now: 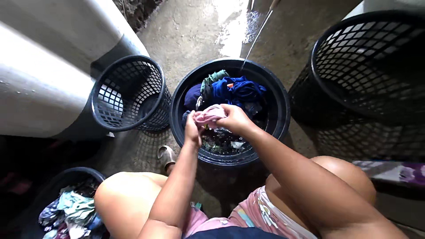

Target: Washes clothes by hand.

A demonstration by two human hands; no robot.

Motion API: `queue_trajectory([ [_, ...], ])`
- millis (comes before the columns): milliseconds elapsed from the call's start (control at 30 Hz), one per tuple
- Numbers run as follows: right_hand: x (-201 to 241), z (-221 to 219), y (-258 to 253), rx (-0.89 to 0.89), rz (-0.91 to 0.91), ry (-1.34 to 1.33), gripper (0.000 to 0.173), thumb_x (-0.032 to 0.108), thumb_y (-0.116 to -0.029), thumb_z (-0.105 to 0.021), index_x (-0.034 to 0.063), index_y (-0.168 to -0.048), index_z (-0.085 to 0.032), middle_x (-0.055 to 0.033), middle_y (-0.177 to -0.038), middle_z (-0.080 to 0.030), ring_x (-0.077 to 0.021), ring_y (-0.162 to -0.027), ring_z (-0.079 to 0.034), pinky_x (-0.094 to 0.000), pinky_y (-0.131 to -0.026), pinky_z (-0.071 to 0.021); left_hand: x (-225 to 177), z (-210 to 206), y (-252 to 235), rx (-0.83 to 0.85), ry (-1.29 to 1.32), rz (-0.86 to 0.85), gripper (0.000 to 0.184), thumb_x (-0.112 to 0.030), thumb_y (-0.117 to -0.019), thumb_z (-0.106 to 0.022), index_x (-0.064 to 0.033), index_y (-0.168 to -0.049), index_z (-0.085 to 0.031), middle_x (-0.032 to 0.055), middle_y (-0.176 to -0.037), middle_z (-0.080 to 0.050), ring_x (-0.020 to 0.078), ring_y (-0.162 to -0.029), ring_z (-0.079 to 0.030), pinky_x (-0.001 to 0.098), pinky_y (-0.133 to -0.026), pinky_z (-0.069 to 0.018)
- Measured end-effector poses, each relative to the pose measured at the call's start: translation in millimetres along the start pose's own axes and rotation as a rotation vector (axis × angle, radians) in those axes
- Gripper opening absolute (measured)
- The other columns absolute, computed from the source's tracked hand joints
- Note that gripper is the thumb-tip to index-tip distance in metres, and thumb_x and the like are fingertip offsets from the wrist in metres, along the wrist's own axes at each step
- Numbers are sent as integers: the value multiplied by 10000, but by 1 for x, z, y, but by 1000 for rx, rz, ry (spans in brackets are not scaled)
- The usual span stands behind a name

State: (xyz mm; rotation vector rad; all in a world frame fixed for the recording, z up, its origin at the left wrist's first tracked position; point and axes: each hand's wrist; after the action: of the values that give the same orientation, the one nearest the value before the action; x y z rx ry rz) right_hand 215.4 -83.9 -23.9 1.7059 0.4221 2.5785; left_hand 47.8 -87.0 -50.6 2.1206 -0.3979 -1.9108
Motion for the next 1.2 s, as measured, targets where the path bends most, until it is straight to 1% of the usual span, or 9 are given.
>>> queue_trajectory([
  [167, 10, -5, 11, -12, 61, -51, 478, 90, -758, -862, 50, -1198, -680, -154, -1184, -627, -278, -1079, -623, -510, -916, -530, 7, -34, -6, 154, 614, 136, 696, -728, -1015, -193, -189, -1141, -615, 3, -987, -690, 116, -922, -673, 342, -806, -578],
  [267, 5, 9, 17, -47, -115, -328, 869, -5, -640, -883, 70, -1408, -485, -210, -1375, -507, -314, -1118, -610, -483, -842, -573, -19, -41, -15, 147, 514, -19, 250, -339, -1092, -445, -120, -1137, -555, 44, -891, -654, 160, -826, -673, 373, -774, -596],
  [333, 2, 17, 19, 92, -180, -666, 1068, -40, -720, -829, 171, -1582, -234, -176, -1350, -566, -280, -1008, -696, -430, -796, -629, -35, -42, -11, 281, 226, -237, 95, -148, -1020, -553, -91, -1094, -572, 19, -811, -657, 129, -734, -669, 340, -720, -604],
  [400, -1, 21, 20, 300, -123, -880, 782, -64, -837, -728, 157, -1482, -346, -122, -1105, -666, -217, -899, -706, -378, -804, -620, -54, -41, -4, 464, -34, -448, 75, -70, -971, -607, -52, -1041, -625, 16, -898, -684, 102, -783, -673, 301, -725, -598],
  [500, 4, 18, 13, 498, 13, -937, 220, -92, -847, -644, 85, -973, -678, -16, -809, -722, -99, -719, -688, -272, -680, -599, -75, -31, -3, 714, -217, -549, 156, -4, -980, -537, 25, -1081, -652, 150, -1388, -590, 228, -1244, -626, 411, -1062, -545],
  [633, 12, 8, 5, 466, -19, -746, 271, -104, -827, -688, 22, -1063, -645, -74, -869, -713, -141, -733, -689, -311, -678, -609, -74, -26, -4, 616, -138, -353, 272, -96, -1070, -462, -43, -1294, -607, 10, -888, -661, 91, -765, -645, 273, -731, -577],
  [733, 19, 3, -2, 361, -31, -407, 241, -8, -845, -744, 13, -1071, -663, -78, -810, -679, -121, -621, -612, -289, -554, -524, -63, -27, -14, 537, -50, -318, 303, -190, -1108, -375, -82, -1165, -652, -65, -683, -512, 41, -573, -496, 214, -571, -478],
  [867, 16, -5, -11, 226, 101, -88, 155, 142, -863, -808, 82, -964, -707, -27, -818, -691, -114, -728, -651, -369, -684, -547, -63, -34, -16, 454, 31, -264, 403, -297, -1139, -288, -147, -837, -508, -75, -562, -380, 47, -447, -374, 207, -447, -380],
  [1200, 14, -36, -6, 50, 159, 130, 261, 246, -841, -795, 86, -1018, -689, -68, -867, -714, -218, -842, -703, -534, -760, -565, -68, -23, -12, 384, 27, -226, 419, -260, -1131, -301, -164, -745, -434, -71, -523, -336, 47, -400, -316, 202, -390, -310],
])
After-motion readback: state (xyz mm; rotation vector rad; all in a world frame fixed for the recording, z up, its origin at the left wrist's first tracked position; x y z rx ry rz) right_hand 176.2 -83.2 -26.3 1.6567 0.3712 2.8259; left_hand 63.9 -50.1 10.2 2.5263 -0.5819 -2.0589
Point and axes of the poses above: each hand's wrist, its own y-axis away from the middle knuckle, its own z-axis out of the back of the hand, x = y × z
